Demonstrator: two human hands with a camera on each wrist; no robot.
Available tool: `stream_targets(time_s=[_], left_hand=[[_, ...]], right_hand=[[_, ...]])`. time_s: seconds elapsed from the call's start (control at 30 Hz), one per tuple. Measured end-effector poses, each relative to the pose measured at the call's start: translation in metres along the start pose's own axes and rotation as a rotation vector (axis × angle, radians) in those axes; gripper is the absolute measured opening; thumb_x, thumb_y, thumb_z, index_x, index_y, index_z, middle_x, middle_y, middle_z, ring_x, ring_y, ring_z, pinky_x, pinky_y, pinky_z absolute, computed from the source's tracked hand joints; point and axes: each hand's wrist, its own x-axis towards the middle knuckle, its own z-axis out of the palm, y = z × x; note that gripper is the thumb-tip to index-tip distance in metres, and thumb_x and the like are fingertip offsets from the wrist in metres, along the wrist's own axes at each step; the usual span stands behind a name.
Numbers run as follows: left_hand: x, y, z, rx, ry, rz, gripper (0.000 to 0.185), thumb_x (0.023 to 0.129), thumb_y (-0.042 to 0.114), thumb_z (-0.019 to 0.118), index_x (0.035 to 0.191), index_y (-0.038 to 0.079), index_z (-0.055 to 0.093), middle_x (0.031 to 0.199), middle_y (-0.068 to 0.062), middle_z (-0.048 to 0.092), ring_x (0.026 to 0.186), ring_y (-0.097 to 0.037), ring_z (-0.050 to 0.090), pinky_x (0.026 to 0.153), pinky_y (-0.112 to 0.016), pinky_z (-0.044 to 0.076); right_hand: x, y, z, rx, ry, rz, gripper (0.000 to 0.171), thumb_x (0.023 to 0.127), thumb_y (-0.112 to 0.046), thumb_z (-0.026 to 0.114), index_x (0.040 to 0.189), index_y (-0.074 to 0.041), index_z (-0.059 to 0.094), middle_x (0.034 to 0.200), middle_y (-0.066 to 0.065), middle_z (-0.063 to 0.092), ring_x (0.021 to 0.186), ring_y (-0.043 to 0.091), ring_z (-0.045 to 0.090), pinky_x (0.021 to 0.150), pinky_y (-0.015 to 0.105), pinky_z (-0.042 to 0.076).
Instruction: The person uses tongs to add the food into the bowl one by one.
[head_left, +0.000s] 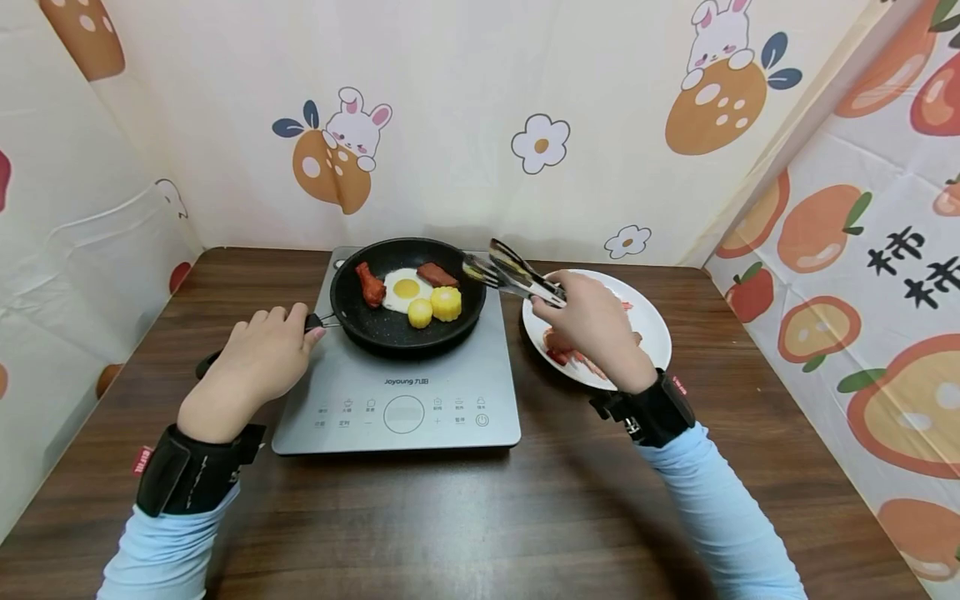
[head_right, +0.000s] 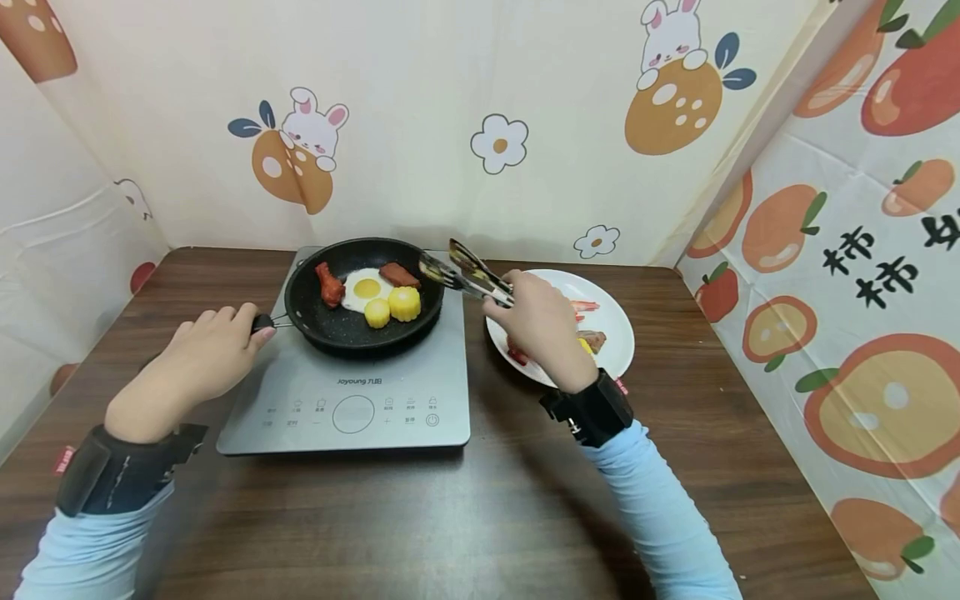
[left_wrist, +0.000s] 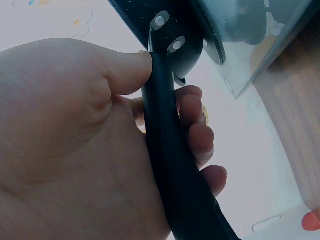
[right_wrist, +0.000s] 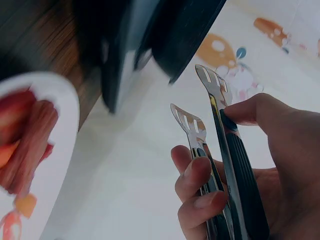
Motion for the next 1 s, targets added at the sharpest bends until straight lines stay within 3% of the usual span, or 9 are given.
stream_targets(time_s=[0.2,0.4,0.63,0.8,1.0], left_hand=[[0.000,0.000,-0.001,0.003,0.002,-0.005,0.054,0.112,0.033,0.035,0.144,-0.011,0.036,0.131,-0.038,0.050,0.120,-0.053,0.047,0.099,-0.068,0.037],[-0.001,-0.001,0.000,0.002,0.001,0.002,0.054,0.112,0.032,0.035,0.145,-0.011,0.035,0.132,-0.039,0.049,0.121,-0.054,0.047,0.099,-0.068,0.037],[-0.001,0.000,0.002,-0.002,0.005,0.004,0.053,0.112,0.032,0.035,0.145,-0.011,0.036,0.133,-0.038,0.050,0.120,-0.054,0.047,0.098,-0.068,0.037],[-0.001,0.000,0.002,-0.003,0.011,0.003,0.054,0.112,0.032,0.035,0.145,-0.011,0.036,0.133,-0.039,0.049,0.121,-0.054,0.047,0.099,-0.068,0.037],[0.000,-0.001,0.002,-0.005,0.011,0.001,0.054,0.112,0.032,0.035,0.146,-0.011,0.036,0.134,-0.039,0.049,0.122,-0.054,0.046,0.100,-0.069,0.036]], right_hand=[[0.000,0.032,-0.003,-0.015,0.058,0.022,0.031,0.095,-0.036,0.059,0.114,-0.013,0.069,0.088,0.005,0.065,0.076,0.022,0.055,0.062,0.034,0.039],[-0.003,0.059,-0.004,-0.037,0.034,0.078,0.043,0.098,-0.040,0.059,0.123,-0.006,0.065,0.082,0.011,0.072,0.067,0.025,0.066,0.054,0.035,0.044],[-0.010,0.086,-0.003,-0.127,0.074,0.153,0.036,0.095,-0.039,0.064,0.079,-0.009,0.056,0.064,0.003,0.043,0.058,0.024,0.048,0.047,0.034,0.030],[-0.016,0.101,-0.002,-0.164,0.116,0.183,0.041,0.095,-0.032,0.062,0.065,-0.012,0.043,0.058,0.001,0.040,0.052,0.021,0.042,0.046,0.033,0.024],[-0.019,0.110,0.000,-0.187,0.108,0.191,0.041,0.092,-0.029,0.064,0.062,-0.011,0.042,0.056,0.004,0.044,0.051,0.024,0.044,0.045,0.034,0.027]])
